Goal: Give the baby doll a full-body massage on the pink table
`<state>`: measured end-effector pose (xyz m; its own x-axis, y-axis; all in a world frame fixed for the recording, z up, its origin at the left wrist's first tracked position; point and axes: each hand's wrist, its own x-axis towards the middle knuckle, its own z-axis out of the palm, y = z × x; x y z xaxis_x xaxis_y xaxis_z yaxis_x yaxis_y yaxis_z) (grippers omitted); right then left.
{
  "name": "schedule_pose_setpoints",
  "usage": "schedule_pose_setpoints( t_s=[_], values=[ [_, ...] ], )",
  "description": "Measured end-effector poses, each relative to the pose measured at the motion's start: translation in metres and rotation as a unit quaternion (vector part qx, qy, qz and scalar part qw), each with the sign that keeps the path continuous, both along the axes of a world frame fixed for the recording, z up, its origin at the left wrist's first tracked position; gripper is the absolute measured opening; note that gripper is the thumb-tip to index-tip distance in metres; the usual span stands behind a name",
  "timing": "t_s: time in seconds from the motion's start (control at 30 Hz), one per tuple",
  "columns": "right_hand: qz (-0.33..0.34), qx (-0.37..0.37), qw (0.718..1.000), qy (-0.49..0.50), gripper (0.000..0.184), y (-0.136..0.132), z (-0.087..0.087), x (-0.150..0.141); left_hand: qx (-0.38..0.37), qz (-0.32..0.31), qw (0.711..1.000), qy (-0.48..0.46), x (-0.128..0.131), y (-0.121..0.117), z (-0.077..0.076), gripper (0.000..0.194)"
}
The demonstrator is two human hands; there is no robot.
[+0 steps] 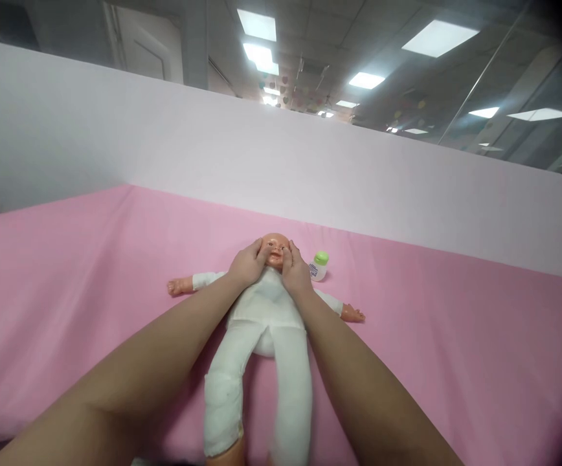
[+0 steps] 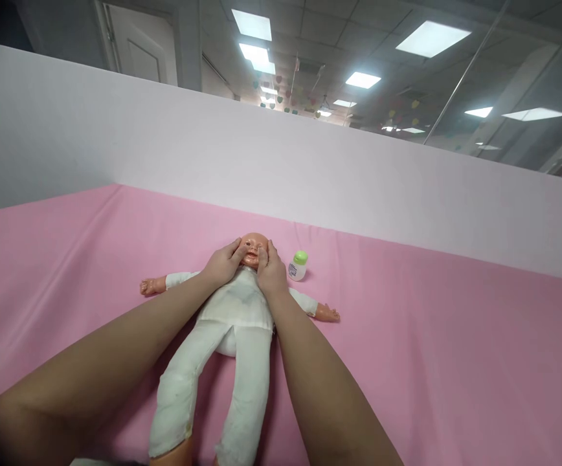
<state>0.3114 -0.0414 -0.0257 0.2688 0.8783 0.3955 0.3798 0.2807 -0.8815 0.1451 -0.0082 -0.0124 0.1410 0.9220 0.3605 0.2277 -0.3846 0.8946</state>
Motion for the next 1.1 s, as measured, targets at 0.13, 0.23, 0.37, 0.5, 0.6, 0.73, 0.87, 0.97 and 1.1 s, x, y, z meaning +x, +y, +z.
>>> schedule_pose_setpoints(
  t_s=[0.13,0.23,0.37,0.5,0.6,0.73,0.87,0.97,1.1],
  values=[
    [0.034,-0.005,0.999,-0.007,0.076,-0.005,0.003,0.006,0.010,-0.005,0.998,0.060,-0.007,-0.004,0.000,0.070],
    [0.054,-0.029,0.998,0.004,0.095,-0.004,0.006,0.014,0.035,-0.037,0.995,0.089,-0.013,-0.002,0.002,0.070],
    [0.061,-0.043,0.997,-0.005,0.108,0.001,0.002,0.020,0.052,-0.048,0.989,0.128,-0.017,0.002,0.004,0.067],
    [0.096,-0.018,0.992,0.074,0.102,0.011,-0.007,0.021,0.049,-0.035,0.991,0.116,-0.017,0.004,0.003,0.065],
    [0.137,-0.020,0.981,0.133,0.095,0.016,-0.010,0.023,0.020,-0.042,0.996,0.080,-0.016,0.005,0.001,0.064],
    [0.176,-0.030,0.967,0.183,0.079,0.014,-0.009,0.029,-0.019,-0.074,0.997,0.019,-0.015,0.007,0.000,0.061],
    [0.217,-0.054,0.942,0.251,0.070,0.012,-0.008,0.033,-0.065,-0.123,0.987,-0.081,-0.014,0.006,-0.001,0.057],
    [0.191,-0.050,0.946,0.258,0.061,0.013,-0.006,0.032,-0.089,-0.152,0.977,-0.123,-0.014,0.004,0.001,0.056],
    [0.114,-0.022,0.973,0.199,0.052,0.012,-0.003,0.026,-0.081,-0.124,0.981,-0.127,-0.015,0.003,0.005,0.054]
  ],
)
